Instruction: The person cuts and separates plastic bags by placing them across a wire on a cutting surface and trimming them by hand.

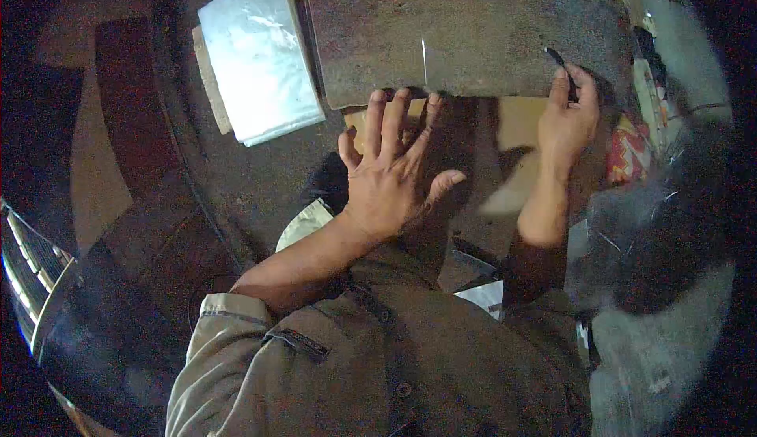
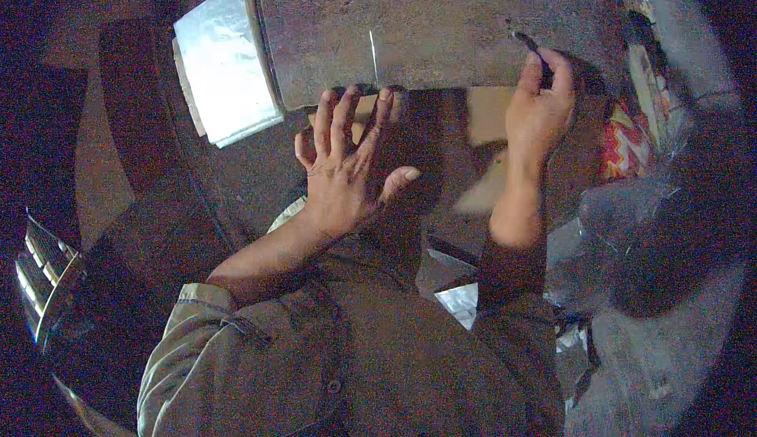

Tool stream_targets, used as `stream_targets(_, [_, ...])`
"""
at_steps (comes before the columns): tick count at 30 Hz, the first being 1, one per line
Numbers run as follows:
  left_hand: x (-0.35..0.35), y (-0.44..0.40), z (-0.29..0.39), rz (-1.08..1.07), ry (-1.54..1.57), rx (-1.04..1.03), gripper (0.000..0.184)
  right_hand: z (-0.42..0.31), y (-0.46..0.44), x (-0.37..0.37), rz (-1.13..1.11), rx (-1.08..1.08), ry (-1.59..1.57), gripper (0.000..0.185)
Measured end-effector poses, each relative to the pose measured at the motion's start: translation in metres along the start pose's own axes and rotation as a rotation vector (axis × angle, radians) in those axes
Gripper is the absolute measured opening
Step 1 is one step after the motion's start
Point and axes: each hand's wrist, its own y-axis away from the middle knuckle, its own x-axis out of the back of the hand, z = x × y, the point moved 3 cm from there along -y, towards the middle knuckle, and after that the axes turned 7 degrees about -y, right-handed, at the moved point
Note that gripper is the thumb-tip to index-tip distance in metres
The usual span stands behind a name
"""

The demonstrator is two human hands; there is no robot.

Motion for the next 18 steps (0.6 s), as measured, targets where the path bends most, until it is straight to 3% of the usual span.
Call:
stream_targets(3, [-0.001,0.000,0.001,0.017,0.016,0.000,0.078,-0.015,-0.001,0.003,-0.013,0.083,0.159,0.019])
stream_targets(6, [0.000,0.000,0.001,0.013,0.005,-0.001,0.079,-0.023,0.006,0.003,0.047,0.045,-0.044,0.016])
stream_targets(8, [0.000,0.000,0.001,0.001,-0.006,0.001,0.079,-0.034,0.019,-0.002,-0.045,0.039,-0.347,0.014])
stream_targets(9, [0.001,-0.001,0.000,-0.004,0.005,0.003,0.079,-0.045,0.026,-0.002,-0.047,0.037,-0.345,0.014])
stream_targets(11, [0.001,-0.001,0.000,-0.007,0.018,0.003,0.079,-0.072,0.041,-0.007,-0.294,0.097,-0.319,0.014])
stream_targets(13, [0.001,0.000,0.000,0.012,0.015,-0.001,0.079,-0.081,0.051,-0.015,-0.403,0.180,-0.310,0.013])
stream_targets(17, [0.001,0.001,-0.001,0.006,0.030,0.010,0.079,-0.086,0.062,-0.027,-0.469,0.165,-0.374,0.011])
stream_targets(18, [0.000,0.001,-0.001,-0.025,0.031,0.005,0.080,-0.087,0.065,-0.028,-0.481,0.070,-0.419,0.011])
